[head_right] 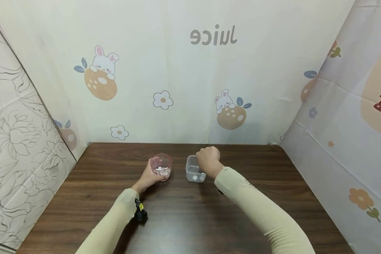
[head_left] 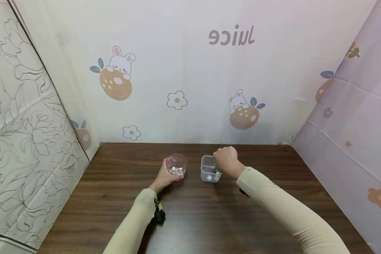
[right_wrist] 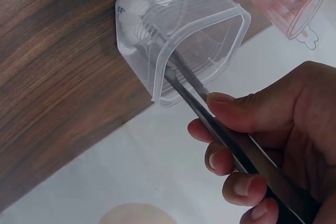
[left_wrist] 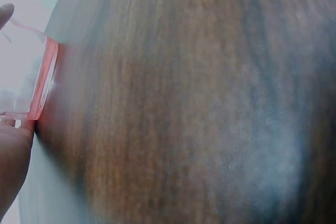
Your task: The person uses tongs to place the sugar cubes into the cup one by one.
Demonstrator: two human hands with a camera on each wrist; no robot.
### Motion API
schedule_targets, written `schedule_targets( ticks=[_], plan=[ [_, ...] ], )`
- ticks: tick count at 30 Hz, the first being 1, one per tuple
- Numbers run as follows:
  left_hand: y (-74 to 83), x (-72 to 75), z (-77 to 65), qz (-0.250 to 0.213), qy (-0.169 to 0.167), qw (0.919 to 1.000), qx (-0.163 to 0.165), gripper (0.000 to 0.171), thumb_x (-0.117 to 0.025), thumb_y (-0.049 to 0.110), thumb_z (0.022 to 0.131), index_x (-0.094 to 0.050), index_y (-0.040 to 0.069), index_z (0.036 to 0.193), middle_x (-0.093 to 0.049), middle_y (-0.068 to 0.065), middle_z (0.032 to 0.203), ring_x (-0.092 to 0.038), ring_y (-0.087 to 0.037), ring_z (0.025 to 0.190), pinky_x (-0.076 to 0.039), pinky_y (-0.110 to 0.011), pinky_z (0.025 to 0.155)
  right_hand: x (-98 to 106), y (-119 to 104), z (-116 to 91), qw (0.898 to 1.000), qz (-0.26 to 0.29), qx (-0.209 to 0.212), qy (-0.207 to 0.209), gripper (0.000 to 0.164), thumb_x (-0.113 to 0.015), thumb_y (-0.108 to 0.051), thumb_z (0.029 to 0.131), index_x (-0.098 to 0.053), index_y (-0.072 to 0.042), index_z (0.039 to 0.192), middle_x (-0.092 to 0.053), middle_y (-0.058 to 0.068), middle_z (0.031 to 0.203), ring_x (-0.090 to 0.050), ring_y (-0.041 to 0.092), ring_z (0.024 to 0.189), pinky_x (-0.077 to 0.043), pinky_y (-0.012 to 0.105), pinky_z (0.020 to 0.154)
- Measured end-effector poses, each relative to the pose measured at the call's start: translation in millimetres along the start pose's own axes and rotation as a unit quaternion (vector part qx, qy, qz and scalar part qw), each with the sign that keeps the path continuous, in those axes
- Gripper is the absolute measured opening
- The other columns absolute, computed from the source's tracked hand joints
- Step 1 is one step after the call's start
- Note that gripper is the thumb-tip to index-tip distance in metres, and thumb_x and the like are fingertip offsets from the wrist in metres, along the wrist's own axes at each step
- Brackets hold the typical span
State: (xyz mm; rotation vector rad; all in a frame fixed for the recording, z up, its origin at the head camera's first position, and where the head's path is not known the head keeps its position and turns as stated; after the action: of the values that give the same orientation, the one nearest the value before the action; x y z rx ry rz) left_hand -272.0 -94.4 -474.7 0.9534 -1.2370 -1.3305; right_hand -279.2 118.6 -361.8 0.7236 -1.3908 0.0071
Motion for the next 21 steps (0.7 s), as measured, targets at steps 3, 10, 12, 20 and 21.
schedule_targets(
  ticks=[3,10,12,20,21],
  plan=[
    [0.4,-0.4,-0.2,-0.002,-0.002,1.0,0.002,0.086,-0.078,-0.008,0.067,-0.028,-0.009,0.136,-0.04,-0.031,0.135,-0.038,-0.044,0.125,-0.037,-0.045,0.099,0.2,0.8,-0.5,1.0,0.006,0.004,0.011,0.019,-0.069,-0.008,0.073,-0.058,-0.012,0.059,-0.051,-0.001,0.054,-0.047,0.012,0.047,-0.044,0.033,0.043],
    [-0.3,1.0,1.6,0.006,0.0,1.0,0.001,0.086,-0.079,-0.006,0.067,-0.028,-0.009,0.136,-0.041,-0.031,0.134,-0.039,-0.044,0.124,-0.036,-0.045,0.099,1.1,0.0,0.7,0.998,0.024,0.013,0.047,0.015,-0.071,-0.008,0.066,-0.059,-0.013,0.058,-0.054,0.0,0.055,-0.051,0.015,0.047,-0.046,0.035,0.043],
    [-0.8,1.4,2.5,0.008,0.001,1.0,-0.001,0.086,-0.079,-0.006,0.067,-0.028,-0.01,0.136,-0.041,-0.031,0.133,-0.039,-0.044,0.124,-0.036,-0.046,0.099,1.1,0.4,1.6,0.998,0.026,0.012,0.051,0.017,-0.071,-0.008,0.065,-0.057,-0.013,0.056,-0.052,-0.001,0.054,-0.049,0.013,0.047,-0.045,0.035,0.042],
    [-2.3,3.1,5.2,0.004,-0.001,1.0,-0.002,0.087,-0.079,-0.007,0.066,-0.028,-0.01,0.136,-0.041,-0.031,0.133,-0.039,-0.044,0.124,-0.035,-0.048,0.101,3.2,3.5,4.7,0.999,0.023,0.007,0.034,0.027,-0.068,-0.008,0.071,-0.049,-0.014,0.053,-0.044,-0.002,0.052,-0.039,0.01,0.046,-0.043,0.032,0.041],
    [-2.5,3.4,5.7,0.005,-0.002,1.0,-0.001,0.087,-0.08,-0.006,0.066,-0.028,-0.009,0.136,-0.041,-0.031,0.134,-0.039,-0.043,0.124,-0.036,-0.048,0.1,5.1,4.2,4.1,0.999,0.024,0.007,0.037,0.029,-0.067,-0.008,0.071,-0.048,-0.015,0.052,-0.043,-0.002,0.051,-0.037,0.01,0.046,-0.042,0.032,0.041]
  ],
)
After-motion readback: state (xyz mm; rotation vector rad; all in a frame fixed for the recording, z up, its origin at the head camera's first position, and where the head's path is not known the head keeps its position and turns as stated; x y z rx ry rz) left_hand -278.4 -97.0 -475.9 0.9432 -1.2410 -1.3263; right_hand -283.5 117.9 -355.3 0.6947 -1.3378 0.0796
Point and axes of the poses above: each hand's wrist, its own z-axis towards the middle knuckle, its own x-axis out of the back of the hand, y = z × x, the point moved 5 cm from there along z, towards the middle knuckle
